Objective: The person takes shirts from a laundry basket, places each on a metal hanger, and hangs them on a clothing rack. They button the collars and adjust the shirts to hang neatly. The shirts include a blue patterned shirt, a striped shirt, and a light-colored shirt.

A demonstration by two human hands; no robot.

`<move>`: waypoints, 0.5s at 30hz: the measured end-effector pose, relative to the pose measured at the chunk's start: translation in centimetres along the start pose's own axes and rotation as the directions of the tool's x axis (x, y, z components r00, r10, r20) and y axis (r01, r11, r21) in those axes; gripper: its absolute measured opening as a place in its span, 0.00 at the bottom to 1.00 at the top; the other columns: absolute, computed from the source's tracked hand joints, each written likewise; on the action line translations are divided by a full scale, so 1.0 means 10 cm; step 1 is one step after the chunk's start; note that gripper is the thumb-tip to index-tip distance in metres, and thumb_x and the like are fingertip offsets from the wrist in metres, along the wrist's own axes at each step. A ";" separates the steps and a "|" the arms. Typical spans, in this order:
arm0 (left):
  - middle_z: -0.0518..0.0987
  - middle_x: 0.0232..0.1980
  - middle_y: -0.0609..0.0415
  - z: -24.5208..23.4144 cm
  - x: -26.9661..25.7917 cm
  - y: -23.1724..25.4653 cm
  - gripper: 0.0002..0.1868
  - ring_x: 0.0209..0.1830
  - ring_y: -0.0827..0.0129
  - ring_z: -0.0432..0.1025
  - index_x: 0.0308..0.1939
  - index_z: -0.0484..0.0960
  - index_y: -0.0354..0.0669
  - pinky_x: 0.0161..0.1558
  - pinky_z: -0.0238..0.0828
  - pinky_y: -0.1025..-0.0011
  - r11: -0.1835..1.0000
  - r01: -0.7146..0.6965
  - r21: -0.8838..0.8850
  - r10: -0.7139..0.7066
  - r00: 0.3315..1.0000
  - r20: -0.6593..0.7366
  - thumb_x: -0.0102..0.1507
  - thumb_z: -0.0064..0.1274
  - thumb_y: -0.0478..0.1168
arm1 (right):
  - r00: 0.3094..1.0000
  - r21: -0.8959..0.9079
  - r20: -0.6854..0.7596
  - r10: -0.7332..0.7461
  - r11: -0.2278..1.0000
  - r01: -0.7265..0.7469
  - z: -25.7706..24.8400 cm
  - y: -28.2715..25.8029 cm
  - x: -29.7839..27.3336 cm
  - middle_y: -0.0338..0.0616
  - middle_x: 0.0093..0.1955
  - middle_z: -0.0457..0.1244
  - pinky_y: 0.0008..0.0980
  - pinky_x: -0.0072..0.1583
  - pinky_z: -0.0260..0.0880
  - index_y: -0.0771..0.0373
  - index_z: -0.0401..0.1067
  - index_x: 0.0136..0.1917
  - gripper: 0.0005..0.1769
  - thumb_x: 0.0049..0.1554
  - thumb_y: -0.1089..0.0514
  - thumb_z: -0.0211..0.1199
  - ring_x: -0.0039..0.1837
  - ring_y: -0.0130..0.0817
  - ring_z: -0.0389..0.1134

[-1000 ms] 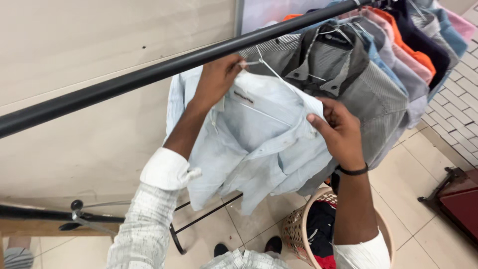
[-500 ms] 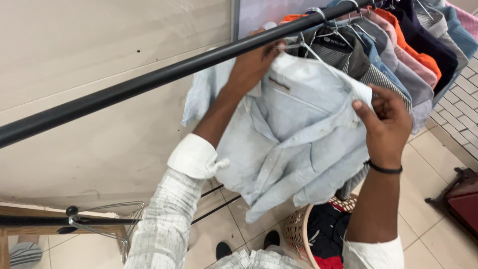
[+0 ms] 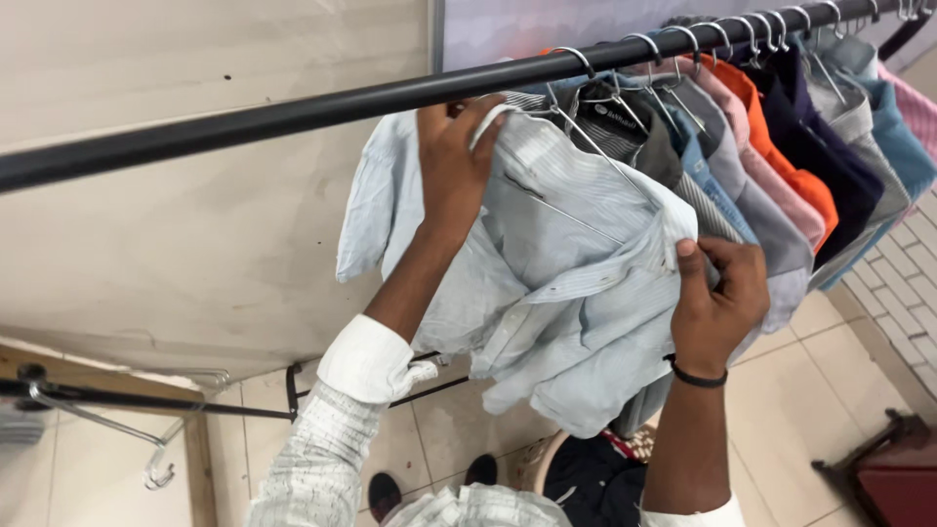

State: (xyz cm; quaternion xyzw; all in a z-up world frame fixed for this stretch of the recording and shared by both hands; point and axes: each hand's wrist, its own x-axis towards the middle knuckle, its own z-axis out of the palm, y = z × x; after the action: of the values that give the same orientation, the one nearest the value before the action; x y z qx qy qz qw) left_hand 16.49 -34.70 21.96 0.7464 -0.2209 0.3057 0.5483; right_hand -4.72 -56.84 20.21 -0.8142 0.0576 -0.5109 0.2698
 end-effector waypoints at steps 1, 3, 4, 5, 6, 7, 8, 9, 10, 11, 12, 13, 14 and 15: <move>0.72 0.58 0.51 0.08 0.02 0.02 0.14 0.58 0.57 0.69 0.58 0.85 0.54 0.63 0.68 0.60 1.000 0.011 -0.012 -0.011 1.000 0.015 0.68 0.62 0.40 | 1.000 0.016 -0.008 0.001 1.000 0.000 0.02 0.03 0.04 0.41 0.44 0.62 0.25 0.52 0.61 0.68 0.73 0.49 0.15 0.69 0.56 0.74 0.48 0.28 0.62; 0.70 0.61 0.49 0.15 0.02 -0.01 0.19 0.60 0.56 0.68 0.63 0.81 0.52 0.64 0.68 0.60 1.000 -0.026 -0.004 0.026 1.000 0.001 0.67 0.62 0.39 | 0.999 0.061 -0.013 0.049 0.997 -0.048 0.01 0.03 0.02 0.40 0.48 0.62 0.25 0.51 0.62 0.67 0.74 0.52 0.14 0.67 0.56 0.74 0.48 0.28 0.62; 0.69 0.62 0.48 0.17 -0.01 -0.06 0.24 0.62 0.55 0.67 0.66 0.77 0.50 0.66 0.67 0.59 0.997 -0.072 0.017 0.073 0.997 -0.026 0.66 0.62 0.38 | 0.997 0.085 -0.012 0.076 0.994 -0.075 0.04 0.05 0.01 0.40 0.51 0.62 0.25 0.50 0.62 0.66 0.74 0.54 0.13 0.67 0.56 0.74 0.48 0.29 0.62; 0.67 0.64 0.47 0.22 -0.13 -0.10 0.29 0.63 0.54 0.66 0.70 0.73 0.49 0.67 0.66 0.59 0.994 -0.105 0.029 0.106 0.994 -0.035 0.64 0.62 0.37 | 0.993 0.103 -0.054 0.102 0.990 -0.096 0.05 0.07 -0.05 0.40 0.53 0.60 0.27 0.51 0.61 0.67 0.72 0.57 0.15 0.66 0.57 0.74 0.49 0.30 0.60; 0.65 0.66 0.46 0.25 -0.25 -0.17 0.32 0.65 0.54 0.65 0.73 0.68 0.48 0.68 0.65 0.59 0.996 -0.089 -0.024 0.088 0.996 -0.012 0.66 0.62 0.39 | 0.987 0.121 -0.096 0.128 0.986 -0.116 0.10 0.10 -0.13 0.41 0.56 0.59 0.28 0.52 0.60 0.68 0.71 0.60 0.17 0.66 0.58 0.75 0.50 0.31 0.58; 0.64 0.67 0.45 0.22 -0.42 -0.26 0.35 0.67 0.54 0.64 0.76 0.63 0.48 0.69 0.65 0.59 0.996 -0.063 -0.069 0.064 0.998 0.013 0.67 0.62 0.40 | 0.979 0.142 -0.129 0.160 0.980 -0.142 0.14 0.11 -0.27 0.41 0.59 0.57 0.30 0.53 0.59 0.68 0.69 0.64 0.20 0.66 0.59 0.75 0.51 0.32 0.56; 0.62 0.69 0.44 0.16 -0.60 -0.36 0.39 0.69 0.55 0.63 0.79 0.57 0.47 0.71 0.64 0.59 0.993 -0.035 -0.115 0.040 0.998 0.038 0.69 0.61 0.41 | 0.977 0.068 -0.194 0.087 0.995 -0.075 0.17 0.10 -0.46 0.42 0.60 0.55 0.34 0.57 0.59 0.68 0.66 0.65 0.22 0.65 0.60 0.74 0.55 0.36 0.56; 0.63 0.68 0.44 0.14 -0.78 -0.44 0.41 0.68 0.56 0.64 0.79 0.56 0.49 0.67 0.66 0.60 0.987 0.072 -0.146 -0.064 0.996 0.059 0.67 0.62 0.43 | 0.962 -0.017 -0.272 -0.003 1.000 -0.002 0.20 0.10 -0.65 0.43 0.61 0.53 0.38 0.62 0.59 0.68 0.63 0.65 0.23 0.64 0.61 0.72 0.59 0.40 0.55; 0.63 0.67 0.45 0.10 -1.00 -0.51 0.43 0.66 0.57 0.65 0.79 0.55 0.50 0.63 0.68 0.60 0.968 0.179 -0.174 -0.167 0.982 0.084 0.66 0.63 0.45 | 0.936 -0.108 -0.339 -0.099 0.992 0.066 0.17 0.13 -0.81 0.44 0.62 0.51 0.42 0.67 0.58 0.68 0.60 0.66 0.25 0.64 0.62 0.70 0.64 0.45 0.55; 0.64 0.67 0.46 0.05 -1.21 -0.60 0.35 0.66 0.59 0.66 0.78 0.59 0.50 0.64 0.69 0.62 0.949 0.206 -0.238 -0.198 0.978 0.057 0.69 0.57 0.45 | 0.943 -0.048 -0.326 -0.069 0.997 0.056 0.19 0.12 -1.02 0.43 0.61 0.53 0.40 0.65 0.60 0.65 0.61 0.63 0.22 0.63 0.64 0.70 0.61 0.44 0.56; 0.64 0.67 0.47 0.02 -1.38 -0.69 0.28 0.67 0.61 0.68 0.76 0.63 0.49 0.65 0.70 0.63 0.926 0.230 -0.300 -0.231 0.972 0.032 0.73 0.52 0.44 | 0.950 0.012 -0.311 -0.040 0.999 0.046 0.24 0.10 -1.21 0.42 0.59 0.54 0.38 0.64 0.61 0.63 0.62 0.60 0.19 0.62 0.65 0.70 0.59 0.44 0.58; 0.69 0.65 0.49 -0.01 -1.55 -0.77 0.20 0.63 0.63 0.72 0.71 0.68 0.47 0.61 0.72 0.66 0.885 0.321 -0.338 -0.324 0.945 0.048 0.75 0.46 0.44 | 0.994 0.091 -0.104 0.033 0.996 -0.024 0.23 0.07 -1.38 0.39 0.55 0.59 0.38 0.63 0.63 0.63 0.64 0.58 0.17 0.60 0.66 0.68 0.53 0.38 0.61; 0.74 0.63 0.51 -0.04 -1.68 -0.84 0.15 0.59 0.65 0.75 0.65 0.74 0.45 0.57 0.75 0.68 0.834 0.408 -0.373 -0.414 0.908 0.068 0.78 0.41 0.43 | 0.990 0.155 0.113 0.087 0.982 -0.104 0.23 0.02 -1.51 0.36 0.51 0.64 0.38 0.62 0.66 0.63 0.66 0.56 0.14 0.58 0.67 0.66 0.46 0.32 0.65; 0.75 0.60 0.51 -0.04 -1.78 -0.90 0.14 0.56 0.66 0.75 0.63 0.76 0.44 0.54 0.75 0.69 0.856 0.416 -0.306 -0.409 0.908 0.092 0.75 0.43 0.40 | 0.951 0.161 0.227 0.212 0.954 -0.251 0.31 -0.06 -1.60 0.39 0.48 0.64 0.34 0.54 0.67 0.64 0.68 0.55 0.14 0.58 0.65 0.68 0.44 0.31 0.65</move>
State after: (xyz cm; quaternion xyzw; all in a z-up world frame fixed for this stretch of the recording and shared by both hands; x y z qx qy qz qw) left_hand 9.72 -31.73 3.45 0.6814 -0.1088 0.1325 0.7115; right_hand -9.67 -49.25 6.68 -0.8213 0.0762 -0.3911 0.4083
